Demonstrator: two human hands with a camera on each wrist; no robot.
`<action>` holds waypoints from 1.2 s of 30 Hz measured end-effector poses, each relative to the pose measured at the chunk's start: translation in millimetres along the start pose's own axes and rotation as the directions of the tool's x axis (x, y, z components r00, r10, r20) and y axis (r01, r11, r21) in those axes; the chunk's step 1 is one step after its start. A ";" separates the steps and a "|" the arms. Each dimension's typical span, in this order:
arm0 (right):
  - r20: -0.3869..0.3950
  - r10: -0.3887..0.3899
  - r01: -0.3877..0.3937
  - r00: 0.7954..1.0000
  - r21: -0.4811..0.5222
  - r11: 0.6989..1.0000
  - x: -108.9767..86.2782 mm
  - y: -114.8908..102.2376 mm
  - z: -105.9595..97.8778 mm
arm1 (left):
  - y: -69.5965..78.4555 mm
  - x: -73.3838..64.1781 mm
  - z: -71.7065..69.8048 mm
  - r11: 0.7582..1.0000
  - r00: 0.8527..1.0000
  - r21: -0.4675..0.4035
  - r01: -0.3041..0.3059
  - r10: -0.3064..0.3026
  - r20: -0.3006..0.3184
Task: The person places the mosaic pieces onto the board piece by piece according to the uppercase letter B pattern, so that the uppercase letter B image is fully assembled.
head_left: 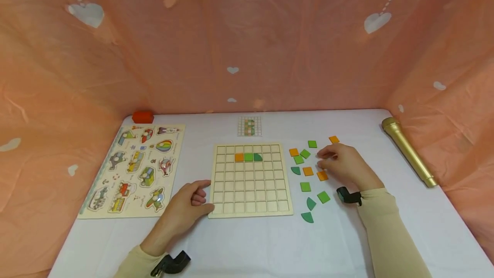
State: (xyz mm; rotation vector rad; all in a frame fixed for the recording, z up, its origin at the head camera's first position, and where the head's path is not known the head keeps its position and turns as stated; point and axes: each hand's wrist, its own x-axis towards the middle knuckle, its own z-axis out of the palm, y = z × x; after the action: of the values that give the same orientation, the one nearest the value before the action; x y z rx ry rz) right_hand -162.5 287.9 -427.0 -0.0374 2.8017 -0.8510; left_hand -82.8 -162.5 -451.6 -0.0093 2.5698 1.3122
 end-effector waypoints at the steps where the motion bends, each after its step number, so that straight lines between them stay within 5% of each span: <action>1: 0.005 -0.003 0.003 1.000 0.000 1.000 -0.3 1.7 -1.6 | 0.0 0.0 0.0 1.000 1.000 -0.003 0.002 -0.002 0.001; 12: 0.070 0.010 -0.012 0.998 0.025 1.000 -5.0 16.2 -11.8 | 0.8 -0.2 -0.3 1.000 1.000 -0.001 0.007 -0.007 -0.002; 36: 0.029 -0.032 0.033 0.999 -0.025 0.999 -0.2 13.5 -7.7 | -1.7 1.1 1.2 1.000 1.000 -0.006 0.002 -0.002 -0.010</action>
State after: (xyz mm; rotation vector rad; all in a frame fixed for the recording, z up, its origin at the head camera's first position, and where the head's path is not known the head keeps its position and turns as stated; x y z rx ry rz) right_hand -163.4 303.4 -428.2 -0.0985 2.7926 -0.8156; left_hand -83.4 -162.4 -453.9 -0.0196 2.5732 1.3223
